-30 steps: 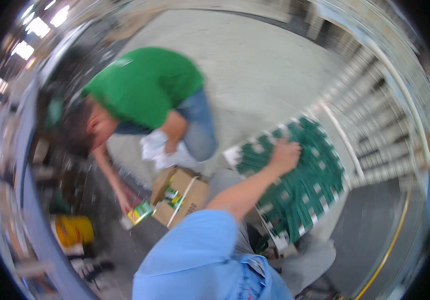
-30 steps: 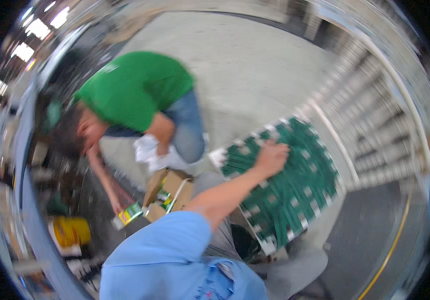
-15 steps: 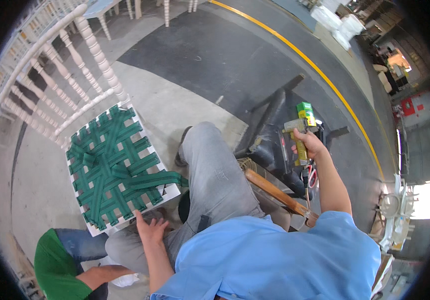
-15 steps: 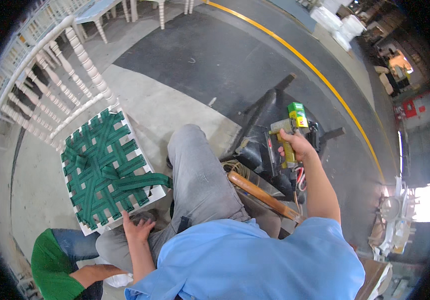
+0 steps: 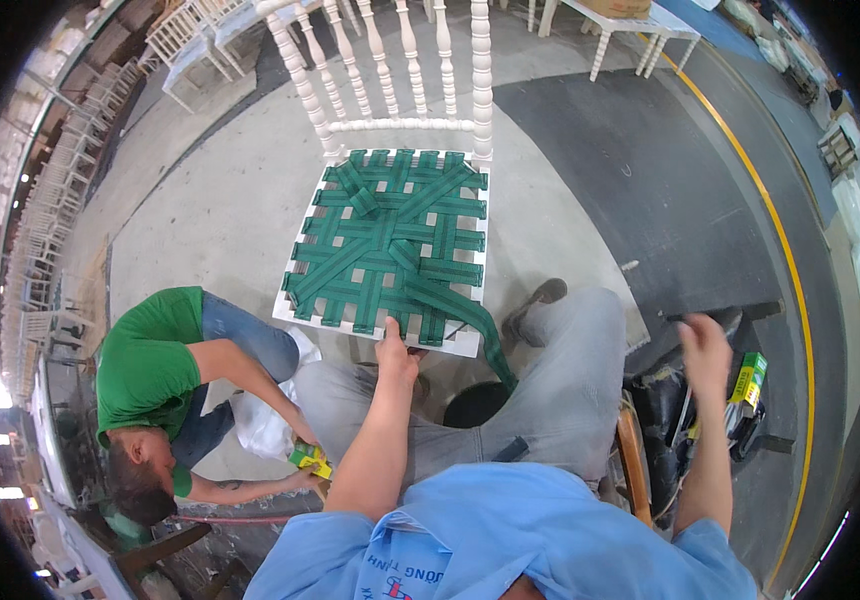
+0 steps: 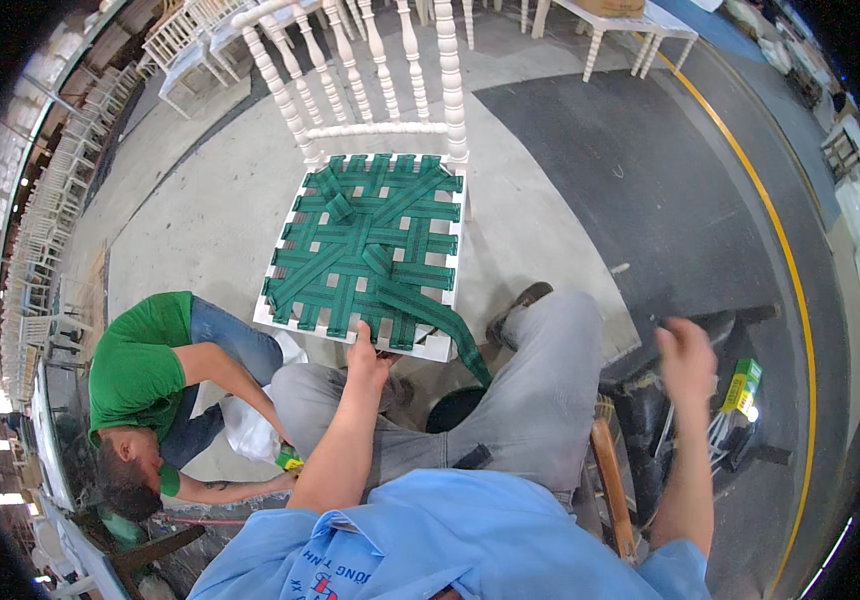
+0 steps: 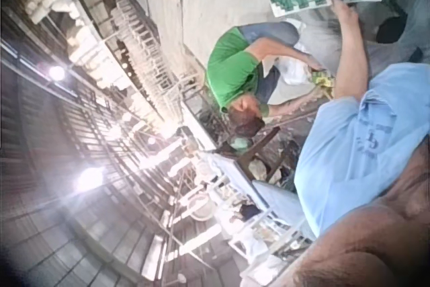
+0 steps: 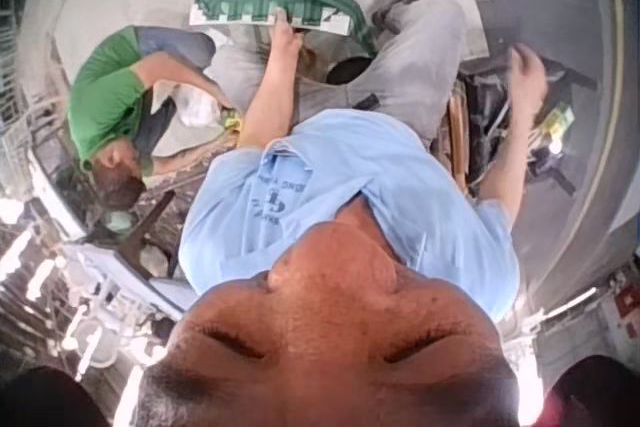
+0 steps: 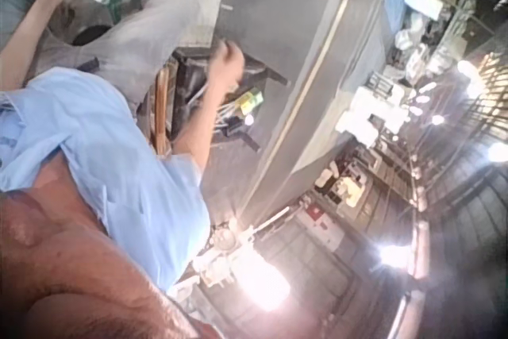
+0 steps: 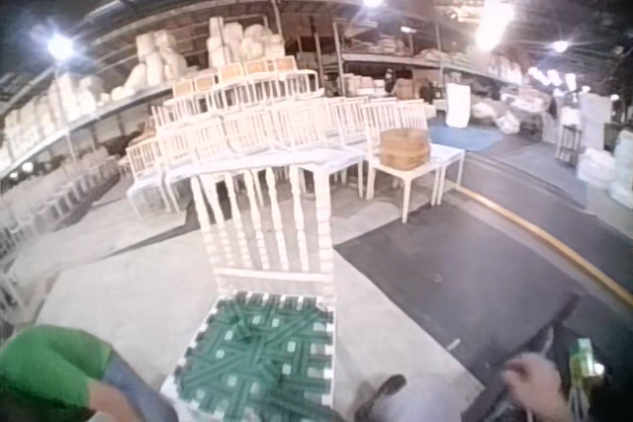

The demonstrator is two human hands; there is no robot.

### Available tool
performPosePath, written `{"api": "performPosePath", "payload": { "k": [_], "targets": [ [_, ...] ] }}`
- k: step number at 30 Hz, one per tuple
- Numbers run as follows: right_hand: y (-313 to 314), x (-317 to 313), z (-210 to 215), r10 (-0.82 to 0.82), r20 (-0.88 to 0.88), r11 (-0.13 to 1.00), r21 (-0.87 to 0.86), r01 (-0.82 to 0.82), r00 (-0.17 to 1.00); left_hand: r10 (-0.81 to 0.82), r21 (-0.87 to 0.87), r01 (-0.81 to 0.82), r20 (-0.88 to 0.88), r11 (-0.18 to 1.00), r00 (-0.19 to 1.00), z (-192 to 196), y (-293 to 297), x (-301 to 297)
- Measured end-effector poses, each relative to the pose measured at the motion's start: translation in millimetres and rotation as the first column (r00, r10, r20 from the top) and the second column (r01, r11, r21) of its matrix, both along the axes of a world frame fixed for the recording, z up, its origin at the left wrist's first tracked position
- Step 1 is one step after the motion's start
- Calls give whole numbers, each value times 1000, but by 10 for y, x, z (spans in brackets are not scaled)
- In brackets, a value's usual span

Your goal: The person weaves green plastic webbing into the seat of a white wooden chair, using a staple gun to secure the webbing at intervals. The person repeatedly threads the webbing through the existing weave and staples it in place, gradually completing the chair seat.

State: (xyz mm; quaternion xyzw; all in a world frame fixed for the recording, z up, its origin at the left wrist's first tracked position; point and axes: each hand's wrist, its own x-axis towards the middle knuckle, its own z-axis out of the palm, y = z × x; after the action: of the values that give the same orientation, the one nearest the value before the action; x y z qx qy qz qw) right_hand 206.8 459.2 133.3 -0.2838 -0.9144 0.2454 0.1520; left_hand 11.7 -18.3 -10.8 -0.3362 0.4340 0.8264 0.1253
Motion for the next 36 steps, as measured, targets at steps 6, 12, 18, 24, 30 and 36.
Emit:
{"api": "performPosePath", "payload": {
  "k": [6,12,18,24,30,36],
  "targets": [
    [-2202,-1621,-281,643,60,761,-163,-628,763,-402,-251,490,329,835,854,270,-156,140],
    [-2642,-2024,-684,746,233,633,46,-773,624,-371,-548,268,-84,792,925,482,-41,185],
    [-3039,-1409,-582,889,205,391,126,-912,410,-651,-781,434,47,449,758,458,517,-504],
    [-2901,-1077,-288,956,13,286,-257,-923,292,-426,108,421,26,901,904,423,591,-614],
    [-2085,-2115,-337,575,120,512,-824,-242,809,-486,439,512,-180,738,855,463,753,581],
    [-3050,-2507,-714,587,156,-181,-931,317,794,-552,515,567,-201,643,809,641,753,1149]
  ]
}}
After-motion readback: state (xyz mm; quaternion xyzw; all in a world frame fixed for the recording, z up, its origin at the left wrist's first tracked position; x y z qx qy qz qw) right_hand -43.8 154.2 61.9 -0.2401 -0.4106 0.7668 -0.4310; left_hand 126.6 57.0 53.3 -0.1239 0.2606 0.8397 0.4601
